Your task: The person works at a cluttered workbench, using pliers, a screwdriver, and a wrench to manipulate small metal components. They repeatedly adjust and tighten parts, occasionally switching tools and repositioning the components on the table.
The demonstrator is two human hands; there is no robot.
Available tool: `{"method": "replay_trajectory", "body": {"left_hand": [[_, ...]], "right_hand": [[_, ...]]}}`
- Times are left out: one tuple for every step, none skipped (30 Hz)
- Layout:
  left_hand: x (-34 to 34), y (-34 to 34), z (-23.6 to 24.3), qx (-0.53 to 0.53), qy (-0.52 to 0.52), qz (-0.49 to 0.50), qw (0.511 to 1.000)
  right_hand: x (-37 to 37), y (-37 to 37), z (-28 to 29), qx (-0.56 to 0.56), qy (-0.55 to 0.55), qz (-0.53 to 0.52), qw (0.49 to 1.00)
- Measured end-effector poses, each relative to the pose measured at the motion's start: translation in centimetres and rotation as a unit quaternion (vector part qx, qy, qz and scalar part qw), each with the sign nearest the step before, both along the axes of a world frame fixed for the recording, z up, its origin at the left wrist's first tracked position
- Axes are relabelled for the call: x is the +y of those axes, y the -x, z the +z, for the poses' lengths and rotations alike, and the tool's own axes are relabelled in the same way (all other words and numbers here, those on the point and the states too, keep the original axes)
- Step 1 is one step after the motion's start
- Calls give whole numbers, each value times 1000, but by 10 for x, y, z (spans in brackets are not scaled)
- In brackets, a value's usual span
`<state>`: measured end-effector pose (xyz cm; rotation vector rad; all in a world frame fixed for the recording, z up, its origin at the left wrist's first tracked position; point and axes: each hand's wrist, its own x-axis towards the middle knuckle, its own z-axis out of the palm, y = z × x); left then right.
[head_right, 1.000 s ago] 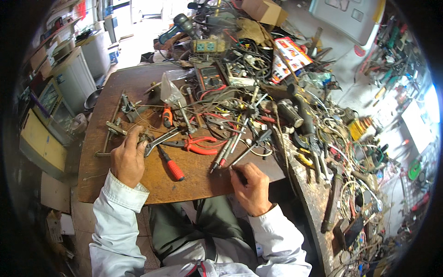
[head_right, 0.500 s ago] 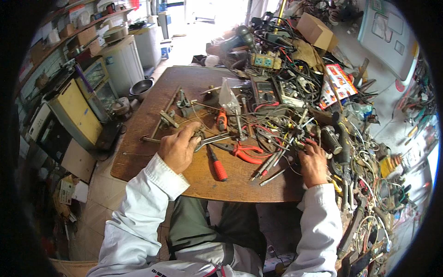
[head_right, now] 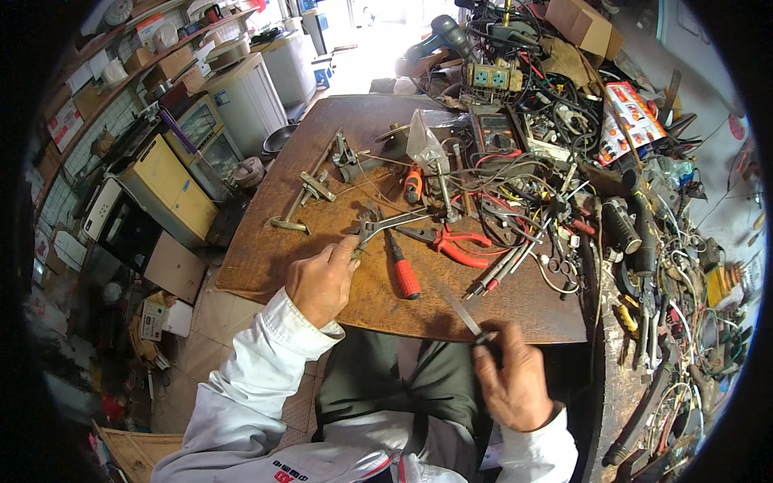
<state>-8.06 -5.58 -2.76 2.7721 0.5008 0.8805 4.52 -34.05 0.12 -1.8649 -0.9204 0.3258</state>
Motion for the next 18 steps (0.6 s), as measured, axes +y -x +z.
{"method": "replay_trajectory", "body": {"left_hand": [[-2,1,0,6,2,5,1000],[-4,2,1,12,2,10,1000],[-6,2,3,17,3,14,1000],[-8,3,4,24,3,20,1000],[-9,3,4,30,3,26,999],[-10,4,5,36,3,32,999],[-11,4,5,46,3,34,998],[-11,3,6,54,2,34,998],[-12,3,7,62,2,34,997],[-12,2,7,65,1,36,997],[-12,2,6,67,0,38,997],[-12,2,6,69,0,41,997],[-12,2,7,74,-3,44,996],[-13,2,7,76,-5,45,996],[-13,1,7,79,-6,47,996],[-14,1,8,81,-7,48,996],[-15,0,8,82,-8,48,995],[-15,0,9,83,-9,48,995]], "right_hand": [[2,6,-2,26,30,14,999],[3,11,-5,51,58,29,997],[8,14,-17,14,-1,32,999],[9,16,-13,59,40,27,997],[12,17,-14,25,28,26,999],[14,18,-15,-9,15,24,1000],[17,20,-20,-15,-8,26,1000],[20,21,-25,-21,-32,25,999],[23,22,-29,-28,-55,25,998],[25,23,-30,-43,-62,28,997],[28,23,-30,-60,-68,32,995],[30,23,-29,-76,-74,37,994],[27,24,-21,-44,-7,43,998],[28,23,-20,-41,-8,46,998],[29,23,-20,-39,-10,49,998],[30,23,-20,-36,-11,52,998],[31,23,-21,-41,-16,53,998],[33,23,-23,-46,-22,53,997]]}}
